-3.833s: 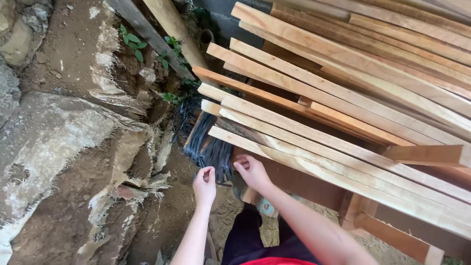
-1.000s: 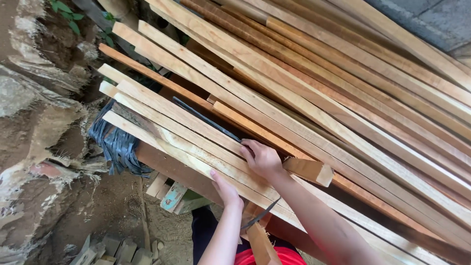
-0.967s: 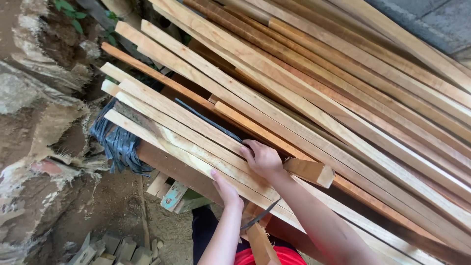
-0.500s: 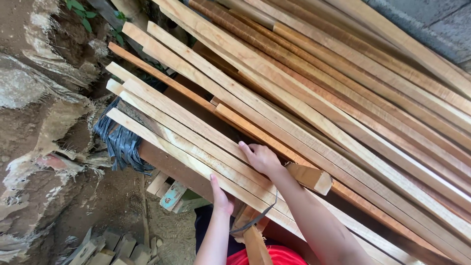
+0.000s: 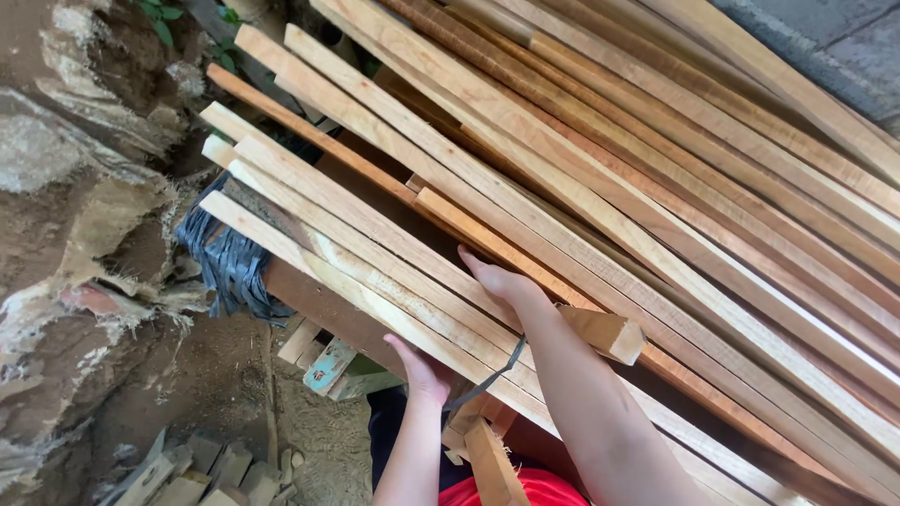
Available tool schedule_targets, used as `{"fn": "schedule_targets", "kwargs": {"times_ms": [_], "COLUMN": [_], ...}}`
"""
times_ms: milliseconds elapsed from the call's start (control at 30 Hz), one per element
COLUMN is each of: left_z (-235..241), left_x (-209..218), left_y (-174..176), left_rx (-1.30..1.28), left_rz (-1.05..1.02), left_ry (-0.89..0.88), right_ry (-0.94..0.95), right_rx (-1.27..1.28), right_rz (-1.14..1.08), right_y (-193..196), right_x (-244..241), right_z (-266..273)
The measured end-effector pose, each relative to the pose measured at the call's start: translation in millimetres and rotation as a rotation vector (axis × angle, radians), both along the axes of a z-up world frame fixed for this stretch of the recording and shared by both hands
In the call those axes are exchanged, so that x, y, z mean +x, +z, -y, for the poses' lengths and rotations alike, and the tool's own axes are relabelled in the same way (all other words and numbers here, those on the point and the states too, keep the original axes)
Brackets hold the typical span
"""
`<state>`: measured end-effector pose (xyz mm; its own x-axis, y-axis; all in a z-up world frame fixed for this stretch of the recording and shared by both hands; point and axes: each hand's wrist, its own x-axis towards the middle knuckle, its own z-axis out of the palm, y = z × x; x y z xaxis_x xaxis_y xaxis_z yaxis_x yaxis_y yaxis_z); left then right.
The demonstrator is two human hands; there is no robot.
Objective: The person bundles a stack of wooden planks using black plastic zip ties. They wrap the ties around the wood, pull them tight, and secure them by hand. The person then lifts the secured bundle and places it onto a larger stack of similar planks.
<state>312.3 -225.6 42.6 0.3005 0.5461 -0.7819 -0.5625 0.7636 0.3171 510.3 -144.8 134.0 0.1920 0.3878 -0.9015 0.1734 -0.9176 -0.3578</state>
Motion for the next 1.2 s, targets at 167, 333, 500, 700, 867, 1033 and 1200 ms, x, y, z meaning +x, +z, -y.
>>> {"fn": "schedule_targets", "kwargs": {"times_ms": [167,333,500,700,867,1033,1200], "left_z": [-10,-20,-28,-2,54,74,63], "left_x": [11,5,7,5,-15,-57,-92], "left_y": [28,14,20,2,-57,-49,52], "left_rx": [-0.108,-0.141,-0.054,-0.229,-0.012,0.37,0.876], "left_rz": [0.097,0.124,0.035,-0.031,-0.212,-0.666,-0.961], "left_ry": [0.052,0.064,0.127,0.246,0.12,-0.236,-0.598], "right_ry": [-0.013,-0.037,0.037,0.074,0.262,0.531,0.383], "right_rx": [-0.129,-0.113,0.035,0.094,0.622,0.932,0.979], "right_rz": [-0.09,-0.099,-0.076,0.097,0.446,0.725,0.713], "right_y": [15,1,-43,-3,14,15,-3], "right_x": [-3,-4,8,-1,-16,-24,-31], "right_z": [-6,-5,4,21,103,167,178]}}
